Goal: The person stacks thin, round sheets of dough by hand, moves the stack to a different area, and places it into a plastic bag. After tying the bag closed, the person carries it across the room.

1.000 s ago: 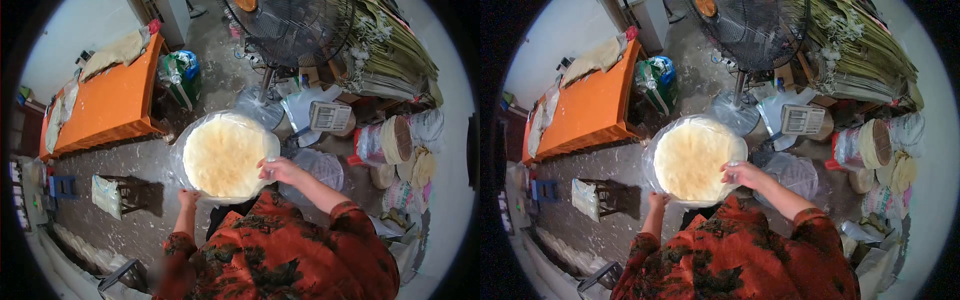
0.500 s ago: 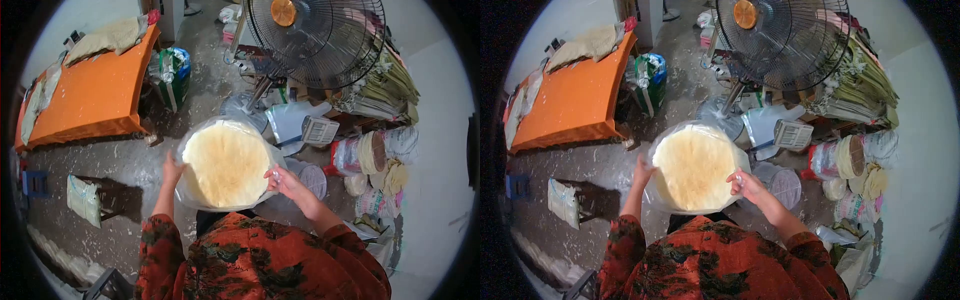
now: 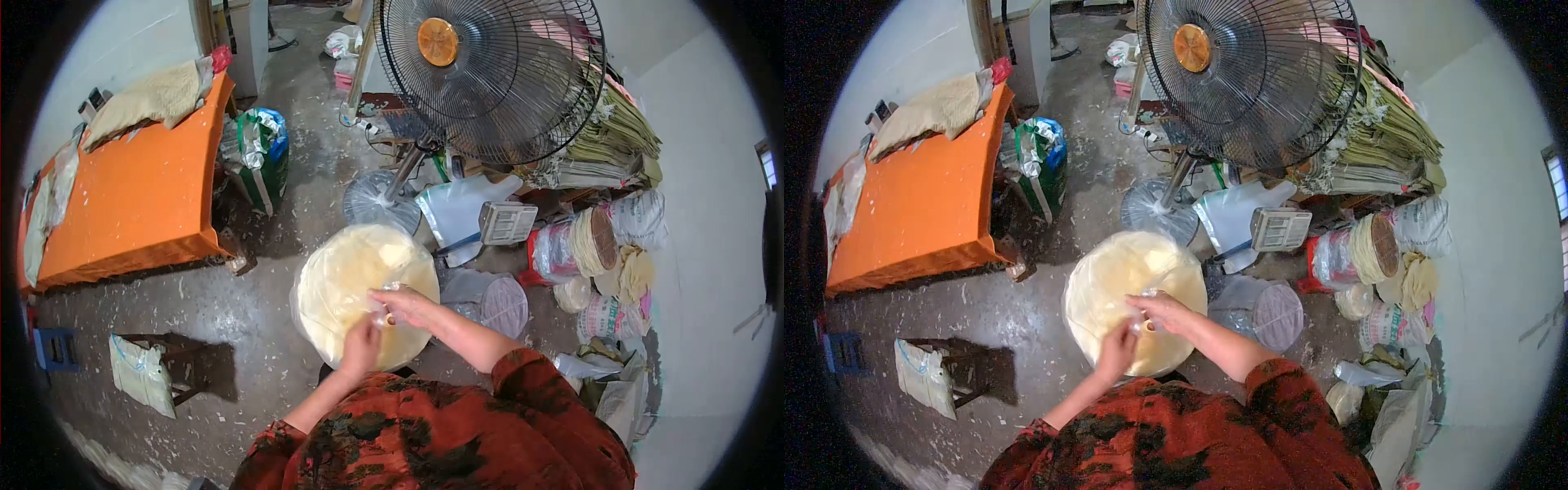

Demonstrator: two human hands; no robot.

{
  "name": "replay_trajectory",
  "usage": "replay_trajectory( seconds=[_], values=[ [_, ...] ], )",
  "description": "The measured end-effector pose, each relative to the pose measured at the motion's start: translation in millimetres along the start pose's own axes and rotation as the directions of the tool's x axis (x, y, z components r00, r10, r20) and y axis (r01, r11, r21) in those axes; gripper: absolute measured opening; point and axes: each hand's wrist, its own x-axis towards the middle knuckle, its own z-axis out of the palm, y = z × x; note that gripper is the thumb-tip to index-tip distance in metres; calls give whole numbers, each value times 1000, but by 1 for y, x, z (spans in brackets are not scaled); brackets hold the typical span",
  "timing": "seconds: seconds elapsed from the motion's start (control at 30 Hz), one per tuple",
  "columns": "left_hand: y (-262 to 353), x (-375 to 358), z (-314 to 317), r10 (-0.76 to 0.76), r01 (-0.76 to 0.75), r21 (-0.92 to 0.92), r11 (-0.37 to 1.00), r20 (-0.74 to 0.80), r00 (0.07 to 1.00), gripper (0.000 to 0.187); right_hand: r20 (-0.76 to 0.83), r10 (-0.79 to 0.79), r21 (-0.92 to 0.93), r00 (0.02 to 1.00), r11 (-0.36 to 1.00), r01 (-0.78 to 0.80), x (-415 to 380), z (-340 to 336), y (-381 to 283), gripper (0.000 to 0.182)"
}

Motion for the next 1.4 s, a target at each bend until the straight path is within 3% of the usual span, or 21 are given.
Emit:
replay_trajectory(
  seconds=[0.03, 0.1, 0.17, 0.2, 0.23, 0.27, 0.37, 0.4, 0.47, 0.57, 0.7, 0.77, 1.0, 1.07, 1.1, 1.17, 1.2, 1.23, 1.27, 1.3, 1.4],
  values=[
    [-17, 6, -7, -230, 224, -113, 968, -36, 973, 30, -5, 7, 2, 1000, 1000, -7, 12, -9, 3, 37],
    [-6, 38, -45, -148, 163, -231, 959, 82, 986, 24, 364, 38, 290, 931, 945, -152, 29, -24, -1, 37],
    [9, 55, -56, 19, -2, -158, 987, 106, 994, 27, 352, 52, 300, 934, 940, -165, 24, -10, -13, 32],
    [38, 46, -62, 58, -104, 277, 955, 171, 984, 30, 315, -9, 298, 949, 950, -90, 22, 0, -16, 31],
    [74, 37, -68, 63, -213, 652, 727, 245, 968, 34, 280, -74, 294, 957, 956, -12, 23, 6, -17, 29],
    [88, 25, -66, 415, -345, 771, 535, 116, 902, 29, 177, -45, 266, 983, 964, -4, 30, 2, -16, 22],
    [73, 0, -48, 253, -306, 165, 938, 280, 926, 27, 183, -152, 269, 971, 958, 100, 30, -9, -18, 16],
    [46, -7, -31, 253, -306, 162, 938, 282, 925, 27, 196, -187, 304, 963, 945, 121, 29, -8, -18, 13],
    [-21, 4, 7, -192, 85, 382, 920, 251, 949, 24, 202, -190, 219, 961, 965, 145, 33, -10, -12, 13],
    [-89, 45, 34, 113, -188, 593, 783, 161, 980, 53, 147, -195, 145, 970, 974, 174, 18, -3, -11, 12],
    [-69, 109, 59, 207, -119, 492, 862, -129, 970, 50, 218, -270, 238, 938, 947, 217, -1, -3, -9, 15],
    [-50, 119, 52, -35, 22, 754, 657, 1, 999, 62, 256, -149, 85, 955, 988, 131, -5, 0, -5, 16],
    [-73, 110, 76, 13, 77, 757, 649, -112, 994, 64, 297, -314, 147, 902, 948, 282, -31, -5, 0, 18],
    [-152, 110, 109, 49, 137, 962, 238, -153, 987, 60, 248, -355, 104, 901, 935, 340, -27, -10, 1, 19],
    [-138, 109, 93, 54, 147, 964, 220, -162, 985, 60, 265, -365, 113, 893, 931, 347, -26, -11, -1, 19],
    [-104, 89, 77, 202, -145, 713, 686, 5, 979, 61, 315, -397, 175, 862, 917, 359, -31, -9, 5, 19],
    [-83, 92, 71, 256, -229, 173, 958, -152, 955, 62, 312, -392, 174, 866, 919, 354, -35, -6, 6, 19],
    [-62, 96, 66, 303, -409, -394, 823, -304, 903, 63, 296, -372, 157, 880, 928, 339, -39, -2, 2, 19],
    [-38, 104, 55, 225, -164, 317, 934, -163, 961, 59, 281, -353, 134, 893, 935, 327, -40, 0, -3, 19],
    [-25, 114, 51, 60, 88, 871, 484, -133, 989, 55, 284, -349, 108, 893, 937, 332, -39, 1, -5, 19],
    [-77, 140, 77, 231, 91, 775, 625, -295, 927, 42, 308, -341, -33, 888, 929, 369, -31, 1, 3, 19]
  ],
)
